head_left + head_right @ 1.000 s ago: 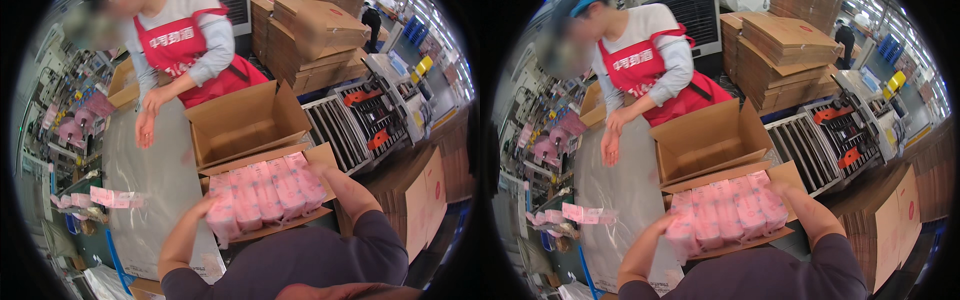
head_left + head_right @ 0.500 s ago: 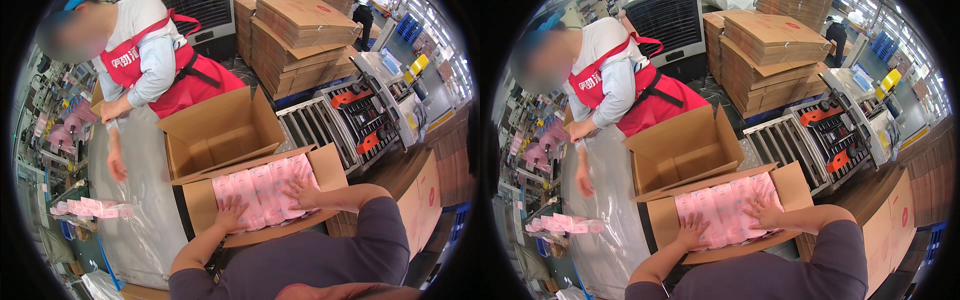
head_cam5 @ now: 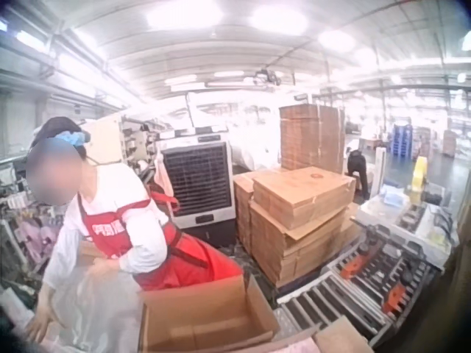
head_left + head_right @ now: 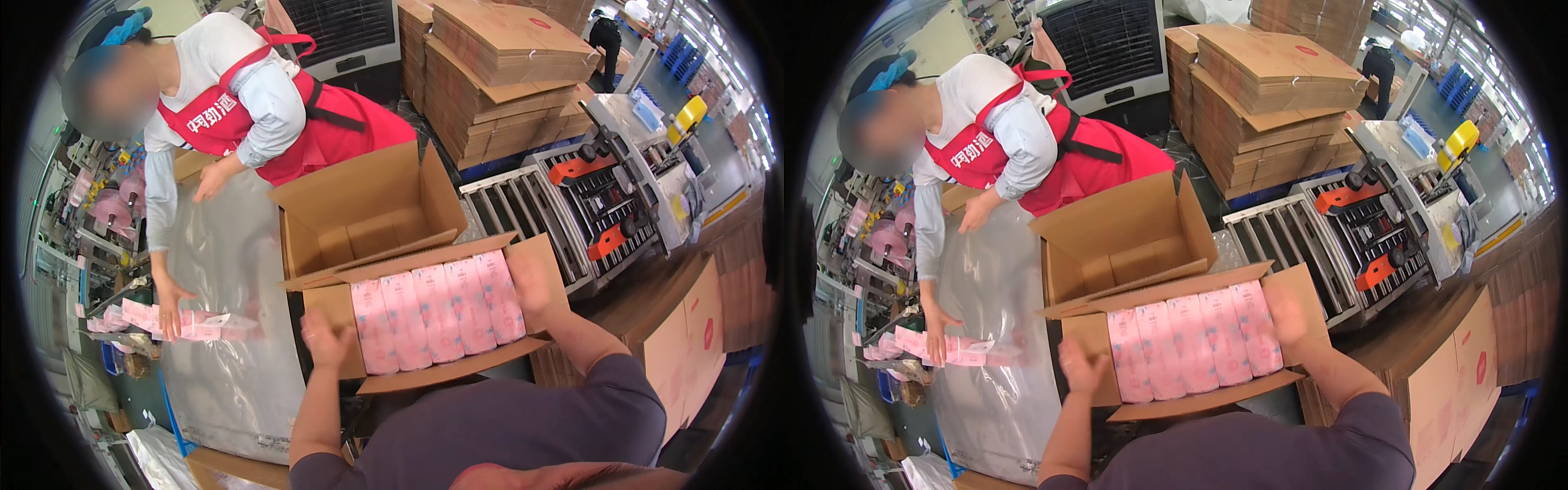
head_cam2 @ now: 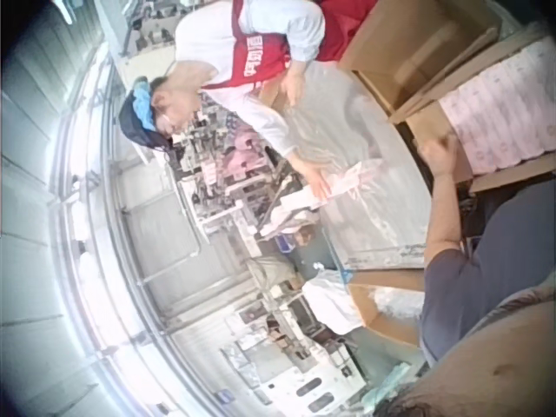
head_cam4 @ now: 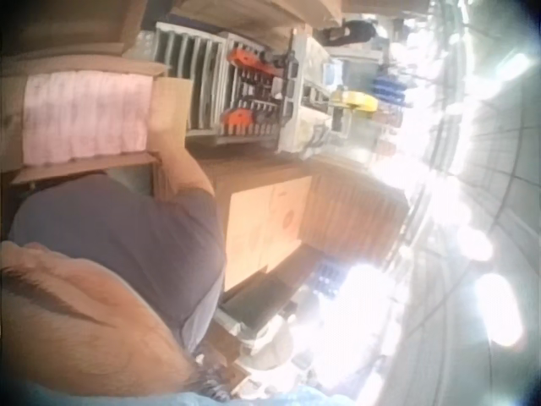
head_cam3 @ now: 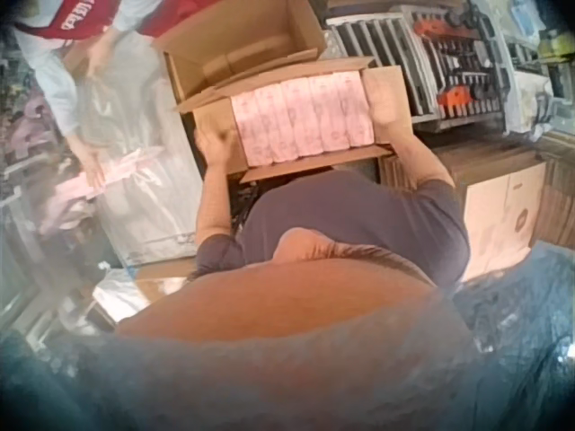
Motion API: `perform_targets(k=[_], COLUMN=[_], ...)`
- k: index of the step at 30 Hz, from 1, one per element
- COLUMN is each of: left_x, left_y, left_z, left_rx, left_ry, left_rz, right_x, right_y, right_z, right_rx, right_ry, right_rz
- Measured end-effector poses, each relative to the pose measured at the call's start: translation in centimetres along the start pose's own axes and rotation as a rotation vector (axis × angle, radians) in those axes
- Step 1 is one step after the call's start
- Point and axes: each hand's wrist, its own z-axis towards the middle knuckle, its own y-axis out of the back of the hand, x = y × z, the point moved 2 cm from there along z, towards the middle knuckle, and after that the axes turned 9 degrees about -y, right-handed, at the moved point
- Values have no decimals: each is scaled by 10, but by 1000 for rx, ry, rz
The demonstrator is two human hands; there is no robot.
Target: The person places stacks of pink sanitary product packages into cardboard boxes and pushes the filled boxes onto a conveyor belt.
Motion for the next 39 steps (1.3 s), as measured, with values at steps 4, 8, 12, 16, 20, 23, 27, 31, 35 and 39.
perform_targets(k=[4, 8, 12, 16, 20, 23, 27, 31, 35, 39], left_x=[54, -105, -132, -126, -63, -60, -21, -64, -88, -219], left_y=[31, 122, 34, 44, -28, -46, -96, -59, -75, -73], left_z=[-9, 14, -20, 57, 2, 0, -15, -5, -25, -13], left_rx=[202, 772, 1037, 1014, 191, 294, 36, 107, 77, 191], left_ry=[390, -115, -734, -311, 107, 296, 26, 325, 394, 513], left_rz=[-678, -993, -304, -75, 115, -892, -813, -1007, -1125, -715], right_x=[-133, -24, 19, 89, 133, 86, 69, 45, 5, -54], right_y=[-18, 47, -62, -40, 25, 3, -84, -139, -114, -80], right_z=[-35, -40, -7, 30, 62, 65, -18, -76, -50, -11], right_rx=[-160, 158, 326, 647, 158, -348, -536, -231, -121, -125], right_ry=[-936, -492, -137, -47, 31, 106, 87, -50, 28, -1], right_rz=[127, -52, -17, 92, 161, -237, -204, -155, -127, -185])
